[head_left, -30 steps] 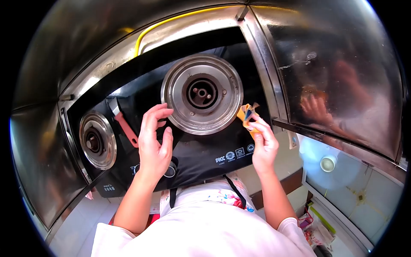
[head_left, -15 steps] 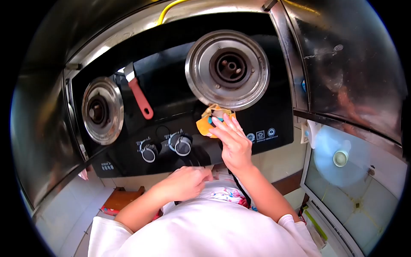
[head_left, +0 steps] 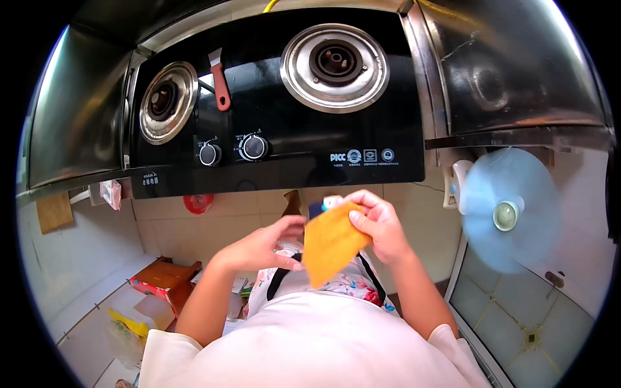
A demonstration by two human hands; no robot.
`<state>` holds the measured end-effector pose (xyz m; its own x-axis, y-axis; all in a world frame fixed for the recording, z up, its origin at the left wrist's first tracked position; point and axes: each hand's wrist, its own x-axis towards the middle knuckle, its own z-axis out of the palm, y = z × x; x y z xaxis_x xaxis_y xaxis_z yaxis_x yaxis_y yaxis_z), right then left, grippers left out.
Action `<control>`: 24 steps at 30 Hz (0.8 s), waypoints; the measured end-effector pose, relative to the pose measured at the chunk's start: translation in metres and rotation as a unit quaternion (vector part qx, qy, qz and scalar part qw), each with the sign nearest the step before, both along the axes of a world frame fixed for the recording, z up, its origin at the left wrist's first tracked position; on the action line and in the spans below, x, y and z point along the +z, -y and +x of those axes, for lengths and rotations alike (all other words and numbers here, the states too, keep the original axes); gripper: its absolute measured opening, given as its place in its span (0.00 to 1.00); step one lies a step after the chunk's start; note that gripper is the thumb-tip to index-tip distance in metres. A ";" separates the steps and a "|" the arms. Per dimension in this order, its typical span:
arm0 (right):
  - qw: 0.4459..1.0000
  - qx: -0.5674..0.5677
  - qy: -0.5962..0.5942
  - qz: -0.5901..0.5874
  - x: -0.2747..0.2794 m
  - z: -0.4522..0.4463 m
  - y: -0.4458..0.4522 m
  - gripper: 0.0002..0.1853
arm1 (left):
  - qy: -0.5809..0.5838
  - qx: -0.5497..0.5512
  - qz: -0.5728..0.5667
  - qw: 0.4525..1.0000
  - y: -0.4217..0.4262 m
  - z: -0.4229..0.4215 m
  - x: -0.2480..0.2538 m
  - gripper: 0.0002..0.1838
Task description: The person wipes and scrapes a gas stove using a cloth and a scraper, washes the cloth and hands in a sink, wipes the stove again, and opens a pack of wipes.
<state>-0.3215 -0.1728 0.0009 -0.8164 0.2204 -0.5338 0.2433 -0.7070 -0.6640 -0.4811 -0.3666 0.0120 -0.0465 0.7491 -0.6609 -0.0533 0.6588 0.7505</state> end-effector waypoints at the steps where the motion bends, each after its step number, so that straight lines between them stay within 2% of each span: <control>1: 1.000 -0.011 -0.016 -0.005 0.001 0.002 -0.003 0.08 | -0.007 0.002 0.005 1.000 -0.005 0.004 0.005 0.32; 3: 0.999 -0.021 -0.041 -0.007 0.004 0.002 -0.006 0.08 | 0.162 0.150 0.086 0.972 -0.018 0.012 0.013 0.28; 4: 0.998 -0.035 -0.048 0.019 0.007 0.002 -0.006 0.08 | 0.157 0.149 0.090 0.972 -0.021 0.016 0.015 0.28; 6: 0.996 -0.051 -0.057 0.046 0.008 0.005 -0.010 0.08 | 0.232 0.249 0.111 0.934 -0.028 0.021 0.018 0.26; 8: 0.992 -0.044 -0.102 0.052 0.004 0.009 -0.015 0.11 | 0.219 0.278 0.094 0.930 -0.035 0.024 0.019 0.24; 10: 0.994 -0.045 -0.077 0.067 0.003 0.008 -0.017 0.14 | 0.076 0.220 0.157 0.960 -0.042 0.028 0.016 0.19; 11: 0.995 -0.014 -0.072 0.068 0.000 0.008 -0.018 0.15 | 0.042 0.231 0.122 0.964 -0.047 0.030 0.019 0.15; 14: 0.991 0.038 -0.045 0.123 0.000 -0.002 -0.023 0.19 | 0.043 0.249 0.099 0.963 -0.054 0.018 0.002 0.12; 16: 0.944 0.106 0.045 0.309 0.003 -0.012 -0.033 0.20 | 0.031 0.236 0.097 0.966 -0.059 0.000 -0.001 0.11; 17: 0.908 0.116 0.052 0.398 -0.005 -0.016 -0.039 0.19 | 0.008 0.227 0.117 0.967 -0.063 -0.010 0.002 0.10; 18: 0.888 0.104 0.073 0.442 0.000 -0.024 -0.043 0.13 | -0.014 0.217 0.139 0.966 -0.068 -0.021 0.007 0.09; 20: 0.882 0.005 0.049 0.468 0.016 -0.040 -0.033 0.10 | -0.229 0.121 0.260 0.930 -0.086 -0.047 0.035 0.10; 21: 0.752 0.072 0.056 0.653 0.037 -0.044 -0.030 0.11 | -0.278 0.086 0.309 0.905 -0.094 -0.058 0.052 0.10; 22: 0.751 0.074 0.060 0.654 0.050 -0.052 -0.029 0.11 | -0.326 0.051 0.357 0.874 -0.101 -0.068 0.063 0.11; 24: 0.651 -0.101 0.044 0.751 0.068 -0.065 -0.027 0.15 | -0.388 0.064 0.490 0.778 -0.112 -0.082 0.061 0.11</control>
